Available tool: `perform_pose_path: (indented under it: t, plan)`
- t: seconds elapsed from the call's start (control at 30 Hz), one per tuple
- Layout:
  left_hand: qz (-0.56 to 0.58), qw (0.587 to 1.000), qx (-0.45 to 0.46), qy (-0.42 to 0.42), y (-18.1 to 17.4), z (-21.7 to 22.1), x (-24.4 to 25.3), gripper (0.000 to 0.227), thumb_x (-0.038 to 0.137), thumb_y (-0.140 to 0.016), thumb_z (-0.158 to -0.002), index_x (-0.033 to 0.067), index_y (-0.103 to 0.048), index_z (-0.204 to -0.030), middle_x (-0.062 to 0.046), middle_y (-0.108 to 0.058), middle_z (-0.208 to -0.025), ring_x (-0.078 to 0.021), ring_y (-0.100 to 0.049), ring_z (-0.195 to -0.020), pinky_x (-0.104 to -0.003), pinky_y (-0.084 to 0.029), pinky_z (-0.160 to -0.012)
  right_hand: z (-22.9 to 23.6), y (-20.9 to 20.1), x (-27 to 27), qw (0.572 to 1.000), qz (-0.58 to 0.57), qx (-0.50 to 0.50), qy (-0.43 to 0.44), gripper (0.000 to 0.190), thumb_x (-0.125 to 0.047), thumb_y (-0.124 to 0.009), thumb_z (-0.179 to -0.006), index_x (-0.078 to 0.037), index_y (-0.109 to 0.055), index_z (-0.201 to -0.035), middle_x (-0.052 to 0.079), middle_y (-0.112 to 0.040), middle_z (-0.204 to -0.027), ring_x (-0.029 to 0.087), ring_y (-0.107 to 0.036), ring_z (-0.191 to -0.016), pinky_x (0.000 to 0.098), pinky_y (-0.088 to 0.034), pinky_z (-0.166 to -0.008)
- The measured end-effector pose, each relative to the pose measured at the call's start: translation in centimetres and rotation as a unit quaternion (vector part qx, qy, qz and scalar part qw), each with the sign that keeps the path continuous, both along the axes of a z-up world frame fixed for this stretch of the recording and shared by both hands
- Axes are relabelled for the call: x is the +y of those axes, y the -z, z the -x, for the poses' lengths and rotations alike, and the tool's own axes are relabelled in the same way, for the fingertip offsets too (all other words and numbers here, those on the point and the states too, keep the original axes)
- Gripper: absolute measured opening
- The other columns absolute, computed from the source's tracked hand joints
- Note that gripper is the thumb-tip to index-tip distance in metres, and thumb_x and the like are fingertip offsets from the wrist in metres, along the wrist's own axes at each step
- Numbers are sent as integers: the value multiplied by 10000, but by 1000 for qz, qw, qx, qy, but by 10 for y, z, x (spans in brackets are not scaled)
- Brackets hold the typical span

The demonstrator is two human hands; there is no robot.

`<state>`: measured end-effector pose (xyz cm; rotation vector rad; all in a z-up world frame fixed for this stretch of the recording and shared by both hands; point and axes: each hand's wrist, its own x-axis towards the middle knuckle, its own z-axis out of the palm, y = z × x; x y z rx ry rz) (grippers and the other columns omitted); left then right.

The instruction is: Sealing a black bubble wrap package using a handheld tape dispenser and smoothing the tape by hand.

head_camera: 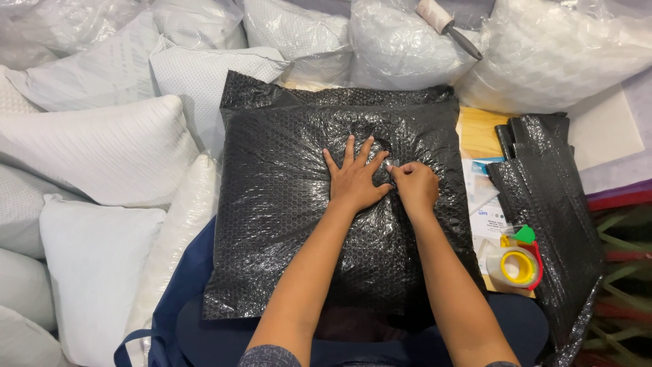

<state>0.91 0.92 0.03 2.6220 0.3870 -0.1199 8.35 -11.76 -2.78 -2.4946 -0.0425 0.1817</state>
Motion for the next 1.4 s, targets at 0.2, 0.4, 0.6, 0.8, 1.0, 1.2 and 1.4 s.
perform_pose_path:
  t: [0.2,0.4,0.6,0.8,1.0,1.2,1.4]
  plan:
    - [-7,1000,5,2,4,-1,0,714,513,-645,-840,360,-442,-1507,55,-164,-1704,-304,28,-1576,-777,137,-1139,-4,12,5,999,47,-10,-10,255,-390,-812,-826,-137,-780,-832,129,-768,-791,396,-742,-914,492,-580,-790]
    - [-11,1000,6,1,2,-1,-1,712,520,-634,-847,359,-441,-1513,49,-169,-1704,-301,27,-1576,-770,140,-1141,-12,42,-3,998,32,-49,-21,347,-421,-846,-813,-105,-703,-802,165,-731,-775,429,-731,-896,519,-580,-770]
    - [-1,1000,-5,1,-3,2,0,719,508,-650,-851,345,-442,-1520,37,-178,-1704,-307,24,-1576,-771,130,-1138,6,36,-28,948,-61,-292,-106,197,-214,-772,-944,-58,-668,-1005,107,-652,-833,337,-682,-880,449,-534,-810]
    - [-17,1000,7,15,1,2,0,749,529,-626,-841,350,-405,-1534,26,-159,-1710,-333,27,-1575,-790,135,-1127,10,34,-36,824,98,-418,-369,528,-499,-506,-1039,-131,-605,-1406,84,-590,-1476,266,-519,-1383,515,-294,-1175]
    - [-8,1000,7,13,1,2,1,760,595,-581,-835,344,-410,-1532,33,-157,-1709,-317,40,-1575,-773,121,-1144,8,31,-41,878,139,-187,-419,675,-547,-308,-1087,-110,-352,-1599,111,-320,-1678,305,-233,-1556,701,-17,-1201]
    - [-21,1000,5,19,6,1,2,804,626,-597,-817,354,-387,-1544,36,-147,-1713,-317,37,-1577,-768,131,-1148,-5,61,-45,873,155,-247,-392,725,-611,-238,-1076,-118,-380,-1589,99,-335,-1676,289,-246,-1562,684,-11,-1222]
    - [-19,1000,5,16,4,3,1,771,611,-591,-841,336,-408,-1537,30,-152,-1711,-322,41,-1575,-769,129,-1147,2,68,-52,865,182,-262,-388,701,-616,-283,-1068,-139,-433,-1560,49,-367,-1665,280,-263,-1559,709,-19,-1215]
